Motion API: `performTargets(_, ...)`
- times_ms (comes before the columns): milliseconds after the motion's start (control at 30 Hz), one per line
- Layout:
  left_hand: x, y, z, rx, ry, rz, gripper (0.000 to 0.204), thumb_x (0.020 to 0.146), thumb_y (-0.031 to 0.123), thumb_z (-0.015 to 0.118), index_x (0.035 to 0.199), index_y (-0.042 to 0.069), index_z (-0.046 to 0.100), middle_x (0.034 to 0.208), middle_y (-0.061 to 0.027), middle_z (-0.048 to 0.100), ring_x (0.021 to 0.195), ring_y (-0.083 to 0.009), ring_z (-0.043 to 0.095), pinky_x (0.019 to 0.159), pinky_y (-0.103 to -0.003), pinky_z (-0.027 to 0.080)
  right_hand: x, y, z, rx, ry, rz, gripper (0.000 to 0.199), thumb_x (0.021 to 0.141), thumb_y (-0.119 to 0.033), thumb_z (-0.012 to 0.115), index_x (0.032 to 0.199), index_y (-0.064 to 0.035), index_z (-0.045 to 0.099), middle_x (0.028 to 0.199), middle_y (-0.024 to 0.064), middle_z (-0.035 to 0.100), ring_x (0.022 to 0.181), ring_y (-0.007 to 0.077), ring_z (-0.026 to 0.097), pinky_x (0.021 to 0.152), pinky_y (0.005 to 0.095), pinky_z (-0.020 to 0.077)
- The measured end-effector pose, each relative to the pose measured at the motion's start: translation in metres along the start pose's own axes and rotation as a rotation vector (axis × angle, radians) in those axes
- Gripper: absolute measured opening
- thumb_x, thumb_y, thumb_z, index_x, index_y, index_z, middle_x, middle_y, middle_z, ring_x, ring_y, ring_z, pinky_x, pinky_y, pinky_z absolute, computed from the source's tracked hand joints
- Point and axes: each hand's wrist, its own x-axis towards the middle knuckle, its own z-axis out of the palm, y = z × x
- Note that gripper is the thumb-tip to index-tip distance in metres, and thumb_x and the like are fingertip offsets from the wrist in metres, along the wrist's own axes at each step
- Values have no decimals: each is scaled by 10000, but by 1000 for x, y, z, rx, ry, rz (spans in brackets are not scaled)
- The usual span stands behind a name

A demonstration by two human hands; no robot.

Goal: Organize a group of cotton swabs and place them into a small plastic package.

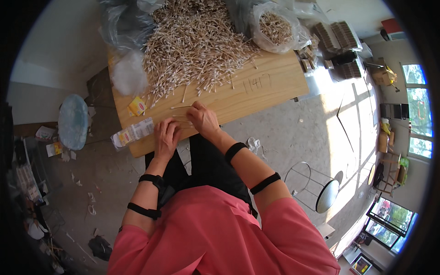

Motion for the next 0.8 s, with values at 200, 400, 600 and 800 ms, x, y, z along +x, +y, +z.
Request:
performTargets(200,-1,-3,5,-46,21,-31,228,826,68,692,1035,70,601,1161,-84,545,1085,-333,529,937,-485,422,4,-7,-2,-47,-92,-45,91,842,-153,670,903,-87,672,963,93,621,863,332,652,721,432,535)
performTargets(400,6,2,3,-22,-20,-63,392,824,95,708,1190,73,567,1273,-94,504,1196,-328,483,1025,-479,390,19,1,-3,-11,262,95,145,845,-207,681,897,-73,661,960,104,608,832,350,651,707,438,535)
performTargets(600,13,-5,8,26,-36,17,541,844,167,682,1335,50,487,1330,-130,475,1229,-362,441,1072,-482,367,49,-24,12,-190,140,307,176,858,-223,646,921,-59,630,991,134,605,829,371,656,694,465,531)
performTargets(800,5,-7,9,36,-124,10,487,862,173,657,1305,37,505,1321,-126,480,1248,-360,435,1059,-480,384,39,-4,10,-170,111,349,109,866,-178,617,888,-71,623,946,129,615,828,374,653,698,480,525)
